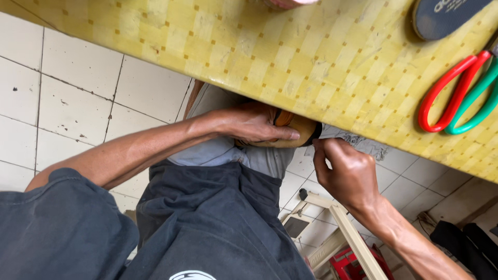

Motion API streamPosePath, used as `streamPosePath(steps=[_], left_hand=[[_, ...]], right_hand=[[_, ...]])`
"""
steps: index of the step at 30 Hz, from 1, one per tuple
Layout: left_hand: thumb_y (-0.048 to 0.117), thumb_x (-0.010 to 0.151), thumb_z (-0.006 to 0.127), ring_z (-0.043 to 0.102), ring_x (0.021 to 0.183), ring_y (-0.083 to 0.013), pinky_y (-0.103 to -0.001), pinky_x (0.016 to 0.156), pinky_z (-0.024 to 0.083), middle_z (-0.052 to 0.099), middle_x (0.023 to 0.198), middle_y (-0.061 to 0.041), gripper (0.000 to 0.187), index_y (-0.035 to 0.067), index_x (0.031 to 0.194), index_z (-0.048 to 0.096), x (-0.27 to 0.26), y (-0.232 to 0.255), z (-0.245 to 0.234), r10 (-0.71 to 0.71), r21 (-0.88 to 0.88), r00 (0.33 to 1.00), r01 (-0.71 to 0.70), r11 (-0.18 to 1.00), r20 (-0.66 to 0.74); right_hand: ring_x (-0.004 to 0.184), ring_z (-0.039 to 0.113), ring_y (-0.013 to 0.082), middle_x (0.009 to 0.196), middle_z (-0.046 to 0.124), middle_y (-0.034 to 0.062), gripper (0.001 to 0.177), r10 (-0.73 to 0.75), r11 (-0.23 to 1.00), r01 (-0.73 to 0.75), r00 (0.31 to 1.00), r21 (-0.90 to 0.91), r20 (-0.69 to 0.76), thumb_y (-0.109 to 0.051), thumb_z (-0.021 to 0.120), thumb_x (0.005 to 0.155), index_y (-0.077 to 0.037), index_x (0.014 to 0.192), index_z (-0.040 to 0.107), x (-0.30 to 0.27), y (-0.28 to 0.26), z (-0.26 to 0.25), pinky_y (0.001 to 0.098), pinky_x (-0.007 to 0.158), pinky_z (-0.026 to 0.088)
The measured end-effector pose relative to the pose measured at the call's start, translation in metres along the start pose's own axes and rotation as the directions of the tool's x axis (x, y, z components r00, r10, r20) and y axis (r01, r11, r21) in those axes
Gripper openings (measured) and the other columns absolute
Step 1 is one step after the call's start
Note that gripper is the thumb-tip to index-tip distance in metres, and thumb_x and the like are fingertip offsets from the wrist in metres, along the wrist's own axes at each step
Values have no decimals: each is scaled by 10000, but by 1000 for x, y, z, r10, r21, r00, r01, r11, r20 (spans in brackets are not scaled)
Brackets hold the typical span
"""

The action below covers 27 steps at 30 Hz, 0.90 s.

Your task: The person holds a brown shoe on their lap and uses a needle and thread to sew the sole. They repeatedly push the needle through the shoe's edge and pull the thread tight to secure the stitching.

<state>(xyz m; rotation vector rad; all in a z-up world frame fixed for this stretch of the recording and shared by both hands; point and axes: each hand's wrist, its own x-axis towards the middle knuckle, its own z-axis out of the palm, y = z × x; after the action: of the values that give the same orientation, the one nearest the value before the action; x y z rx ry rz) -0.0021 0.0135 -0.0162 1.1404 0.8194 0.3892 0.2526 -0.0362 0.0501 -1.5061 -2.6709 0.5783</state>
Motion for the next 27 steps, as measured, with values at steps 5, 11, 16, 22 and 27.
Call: streamPosePath(steps=[5, 11, 16, 22, 27], left_hand=[[428, 898, 642, 718, 804, -223, -350, 683, 592, 741, 900, -92, 407, 27, 923, 704, -5, -20, 11, -27, -48, 1000, 27, 998, 1], [405, 902, 640, 721, 769, -193, -322, 668, 591, 745, 845, -54, 359, 56, 870, 721, -3, -29, 22, -12, -67, 999, 14, 998, 30], [385, 905, 638, 723, 741, -169, -299, 656, 590, 749, 800, -23, 330, 80, 827, 734, -16, -21, 27, -1, -68, 1000, 3, 998, 26], [450, 835, 697, 693, 748, -169, -330, 692, 577, 745, 809, -35, 351, 104, 870, 745, -43, -2, 43, 8, -115, 999, -14, 993, -50], [497, 797, 689, 713, 815, -204, -370, 731, 568, 745, 808, -76, 408, 101, 879, 742, -78, 24, 54, -26, -11, 984, 24, 1000, -177]], right_hand=[[454, 494, 169, 554, 547, 74, 113, 416, 591, -503, 860, 631, 295, -65, 651, 805, -47, 914, 673, 12, -1, 1, 301, 415, 384], [566, 619, 287, 552, 590, 57, 119, 264, 892, -273, 962, 361, 74, -95, 704, 793, -157, 887, 743, 7, -13, -4, 359, 523, 472], [432, 531, 171, 475, 561, 7, 110, 258, 871, -247, 966, 424, 34, -92, 706, 804, -153, 894, 721, 0, -12, 0, 286, 476, 430], [411, 517, 205, 392, 464, -4, 123, 185, 902, -130, 978, 411, -97, -71, 708, 806, -154, 894, 736, -15, -25, 2, 325, 461, 446], [511, 609, 297, 469, 537, 68, 87, 106, 958, -63, 984, 280, -142, -113, 747, 813, -130, 894, 720, -35, -53, -6, 409, 487, 477]])
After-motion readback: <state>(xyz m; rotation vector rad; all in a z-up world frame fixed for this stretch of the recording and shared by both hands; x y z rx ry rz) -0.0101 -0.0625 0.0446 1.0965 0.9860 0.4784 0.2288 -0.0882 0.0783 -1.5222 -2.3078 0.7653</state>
